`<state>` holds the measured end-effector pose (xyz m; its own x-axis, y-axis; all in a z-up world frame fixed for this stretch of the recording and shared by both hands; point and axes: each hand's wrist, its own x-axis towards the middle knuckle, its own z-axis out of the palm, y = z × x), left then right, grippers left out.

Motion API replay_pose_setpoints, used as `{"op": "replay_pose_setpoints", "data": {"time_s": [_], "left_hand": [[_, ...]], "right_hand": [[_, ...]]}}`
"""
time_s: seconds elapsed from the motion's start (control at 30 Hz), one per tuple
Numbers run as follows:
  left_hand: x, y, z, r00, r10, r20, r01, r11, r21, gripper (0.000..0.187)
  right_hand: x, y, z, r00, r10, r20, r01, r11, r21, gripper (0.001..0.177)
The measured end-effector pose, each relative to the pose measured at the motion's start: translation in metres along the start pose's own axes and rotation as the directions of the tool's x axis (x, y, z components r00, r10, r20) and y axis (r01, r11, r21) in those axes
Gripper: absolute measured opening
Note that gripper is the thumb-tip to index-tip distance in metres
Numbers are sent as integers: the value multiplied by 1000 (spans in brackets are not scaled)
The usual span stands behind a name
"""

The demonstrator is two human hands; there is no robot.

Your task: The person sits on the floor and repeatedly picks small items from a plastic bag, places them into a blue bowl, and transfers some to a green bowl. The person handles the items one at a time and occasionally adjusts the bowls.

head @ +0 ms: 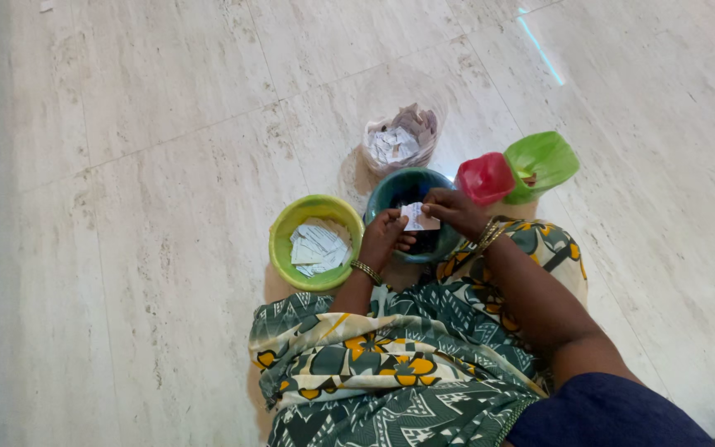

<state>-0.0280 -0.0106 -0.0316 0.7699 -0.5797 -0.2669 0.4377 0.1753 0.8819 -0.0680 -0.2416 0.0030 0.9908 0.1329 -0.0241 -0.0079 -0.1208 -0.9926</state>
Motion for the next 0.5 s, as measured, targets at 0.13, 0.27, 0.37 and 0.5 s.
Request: {"op": "replay_pose_setpoints", "data": {"time_s": [0.13, 0.27, 0.37, 0.5], "left_hand": [[-3, -20, -5, 990, 88, -111, -84, 996, 37, 25], [0, -30, -18, 976, 154, -151, -165, 984, -60, 22], [0, -25, -22, 972, 148, -184, -176, 974, -144, 23], [-6, -12, -18, 965, 128, -230, -176, 964, -201, 26]], "right_hand": [[-2, 6, 12, 1000, -13, 17, 13, 999, -34, 16], [-8, 1, 11, 985, -146, -89, 146, 989, -7, 21], [-16, -5, 9, 978, -128, -165, 135, 990, 33, 25], [-22, -7, 16, 985, -123, -124, 131, 990, 60, 25]]}}
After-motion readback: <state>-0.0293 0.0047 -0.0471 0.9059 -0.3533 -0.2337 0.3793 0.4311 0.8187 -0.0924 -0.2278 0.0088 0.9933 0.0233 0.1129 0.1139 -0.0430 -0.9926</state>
